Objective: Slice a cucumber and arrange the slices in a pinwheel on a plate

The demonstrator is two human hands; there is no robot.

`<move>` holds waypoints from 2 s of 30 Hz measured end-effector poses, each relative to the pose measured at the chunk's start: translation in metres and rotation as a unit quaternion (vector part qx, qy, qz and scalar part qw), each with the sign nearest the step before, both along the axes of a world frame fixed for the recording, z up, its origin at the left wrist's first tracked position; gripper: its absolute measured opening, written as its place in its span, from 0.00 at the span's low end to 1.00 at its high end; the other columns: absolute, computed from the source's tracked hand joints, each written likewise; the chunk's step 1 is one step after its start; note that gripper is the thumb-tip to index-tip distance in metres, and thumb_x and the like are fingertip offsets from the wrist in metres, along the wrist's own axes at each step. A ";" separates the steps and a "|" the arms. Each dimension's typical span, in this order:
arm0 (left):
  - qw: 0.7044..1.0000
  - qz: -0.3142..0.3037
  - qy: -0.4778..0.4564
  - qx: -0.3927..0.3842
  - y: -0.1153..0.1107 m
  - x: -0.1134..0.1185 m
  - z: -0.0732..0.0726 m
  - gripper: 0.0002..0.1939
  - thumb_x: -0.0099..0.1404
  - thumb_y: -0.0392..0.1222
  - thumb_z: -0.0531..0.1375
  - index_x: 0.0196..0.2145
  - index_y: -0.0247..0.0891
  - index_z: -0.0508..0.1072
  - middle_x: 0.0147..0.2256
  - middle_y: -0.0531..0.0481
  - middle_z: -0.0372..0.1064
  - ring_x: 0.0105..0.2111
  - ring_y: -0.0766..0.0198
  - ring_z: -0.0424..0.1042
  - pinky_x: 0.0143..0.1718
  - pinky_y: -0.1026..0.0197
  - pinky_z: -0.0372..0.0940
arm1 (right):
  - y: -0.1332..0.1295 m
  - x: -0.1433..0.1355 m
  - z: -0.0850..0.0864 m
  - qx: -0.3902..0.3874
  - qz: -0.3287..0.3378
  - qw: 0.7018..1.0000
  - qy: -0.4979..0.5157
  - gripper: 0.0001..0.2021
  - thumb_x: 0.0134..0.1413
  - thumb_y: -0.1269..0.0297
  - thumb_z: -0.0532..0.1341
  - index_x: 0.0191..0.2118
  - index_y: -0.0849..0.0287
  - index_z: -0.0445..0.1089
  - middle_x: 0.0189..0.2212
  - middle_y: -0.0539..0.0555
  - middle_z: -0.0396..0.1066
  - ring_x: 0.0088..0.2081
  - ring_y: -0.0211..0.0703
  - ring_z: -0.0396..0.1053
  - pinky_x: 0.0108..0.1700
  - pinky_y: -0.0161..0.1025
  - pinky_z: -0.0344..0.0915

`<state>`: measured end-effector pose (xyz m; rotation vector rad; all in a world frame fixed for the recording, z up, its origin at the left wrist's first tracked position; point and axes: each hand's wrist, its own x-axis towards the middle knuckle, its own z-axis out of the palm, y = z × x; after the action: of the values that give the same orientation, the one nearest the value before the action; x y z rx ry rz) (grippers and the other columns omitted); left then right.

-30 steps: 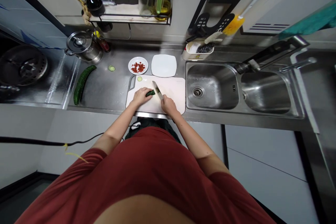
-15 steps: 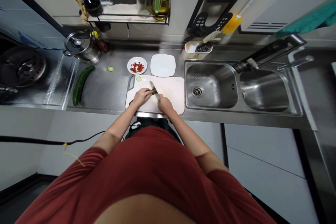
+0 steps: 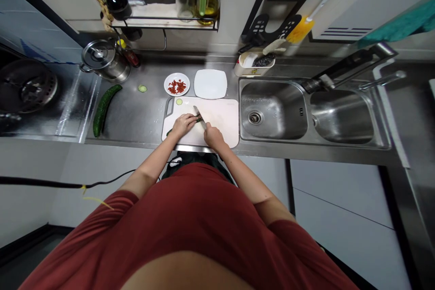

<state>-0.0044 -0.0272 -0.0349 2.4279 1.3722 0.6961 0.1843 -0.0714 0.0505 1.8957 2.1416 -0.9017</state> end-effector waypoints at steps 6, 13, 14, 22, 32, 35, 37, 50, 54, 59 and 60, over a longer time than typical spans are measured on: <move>1.000 -0.001 -0.004 -0.008 -0.001 0.001 0.000 0.16 0.70 0.45 0.53 0.49 0.43 0.76 0.44 0.46 0.72 0.43 0.60 0.70 0.46 0.56 0.65 | 0.000 -0.004 0.001 -0.010 0.004 1.000 -0.016 0.15 0.62 0.75 0.45 0.52 0.64 0.57 0.42 0.66 0.72 0.44 0.53 0.72 0.45 0.44 0.66; 1.000 -0.003 -0.004 -0.003 0.001 0.000 -0.002 0.16 0.70 0.45 0.53 0.48 0.43 0.76 0.44 0.46 0.73 0.43 0.60 0.70 0.47 0.56 0.65 | 0.008 -0.012 -0.001 -0.004 0.006 1.000 -0.012 0.16 0.62 0.75 0.46 0.54 0.64 0.56 0.42 0.65 0.72 0.46 0.53 0.72 0.46 0.44 0.66; 1.000 -0.003 -0.005 -0.002 0.001 0.000 -0.002 0.16 0.70 0.45 0.53 0.48 0.43 0.76 0.44 0.46 0.73 0.43 0.60 0.70 0.47 0.56 0.65 | 0.010 -0.013 -0.001 -0.005 0.009 1.000 -0.009 0.16 0.62 0.75 0.46 0.55 0.64 0.56 0.43 0.65 0.71 0.46 0.53 0.71 0.46 0.44 0.66; 1.000 -0.003 -0.003 -0.016 0.002 0.000 -0.001 0.16 0.70 0.45 0.53 0.48 0.42 0.76 0.44 0.46 0.74 0.44 0.60 0.71 0.47 0.56 0.65 | 0.010 -0.014 -0.001 -0.002 0.013 1.000 -0.007 0.17 0.60 0.77 0.46 0.54 0.64 0.56 0.42 0.65 0.72 0.46 0.52 0.72 0.46 0.44 0.66; 0.999 0.004 -0.013 -0.031 0.002 0.000 0.000 0.15 0.70 0.45 0.53 0.47 0.43 0.76 0.44 0.46 0.74 0.44 0.60 0.71 0.48 0.56 0.65 | -0.003 -0.003 -0.004 -0.014 0.023 0.999 -0.028 0.16 0.60 0.76 0.47 0.52 0.63 0.58 0.41 0.65 0.72 0.45 0.53 0.72 0.44 0.44 0.66; 0.999 0.004 -0.011 -0.033 0.003 0.000 0.001 0.15 0.70 0.45 0.53 0.47 0.43 0.76 0.44 0.46 0.74 0.44 0.60 0.71 0.47 0.56 0.65 | 0.002 -0.006 -0.005 -0.011 0.023 0.999 -0.022 0.15 0.60 0.76 0.47 0.52 0.63 0.58 0.42 0.65 0.72 0.45 0.53 0.72 0.45 0.44 0.66; 0.999 0.003 -0.009 -0.032 0.004 0.000 0.000 0.15 0.70 0.45 0.53 0.47 0.42 0.76 0.44 0.46 0.74 0.43 0.60 0.71 0.47 0.56 0.66 | 0.005 -0.008 -0.005 -0.011 0.021 1.000 -0.019 0.16 0.60 0.76 0.47 0.53 0.63 0.57 0.42 0.65 0.72 0.45 0.52 0.72 0.45 0.43 0.66; 0.999 0.000 -0.016 -0.031 0.005 0.000 -0.003 0.14 0.69 0.45 0.54 0.47 0.43 0.76 0.43 0.45 0.74 0.44 0.61 0.72 0.47 0.56 0.66 | 0.016 -0.016 -0.005 -0.006 0.011 1.000 -0.003 0.17 0.62 0.76 0.47 0.55 0.63 0.56 0.43 0.64 0.72 0.46 0.52 0.71 0.46 0.43 0.66; 0.999 0.000 -0.019 -0.033 0.004 0.000 -0.001 0.14 0.69 0.45 0.54 0.47 0.43 0.76 0.44 0.46 0.74 0.44 0.61 0.71 0.48 0.56 0.66 | 0.006 -0.009 -0.005 -0.016 0.013 1.000 -0.019 0.15 0.62 0.74 0.47 0.54 0.63 0.57 0.42 0.65 0.72 0.46 0.52 0.72 0.46 0.43 0.66; 0.999 -0.001 -0.019 -0.029 0.003 0.001 0.000 0.15 0.69 0.45 0.53 0.47 0.42 0.76 0.44 0.46 0.74 0.44 0.61 0.71 0.48 0.56 0.66 | 0.008 -0.011 -0.010 -0.011 0.020 1.000 -0.016 0.16 0.61 0.75 0.47 0.54 0.63 0.57 0.43 0.64 0.72 0.46 0.52 0.72 0.46 0.43 0.66; 0.999 -0.001 -0.019 -0.030 0.004 0.001 0.000 0.15 0.69 0.45 0.54 0.47 0.42 0.76 0.44 0.46 0.74 0.44 0.61 0.72 0.48 0.56 0.66 | 0.010 -0.012 -0.010 -0.008 0.021 1.000 -0.011 0.16 0.61 0.76 0.47 0.54 0.64 0.56 0.43 0.65 0.72 0.46 0.52 0.72 0.46 0.43 0.66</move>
<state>-0.0035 -0.0236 -0.0351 2.3565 1.3563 0.6879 0.1724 -0.0616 0.0401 1.8362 2.1467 -0.8831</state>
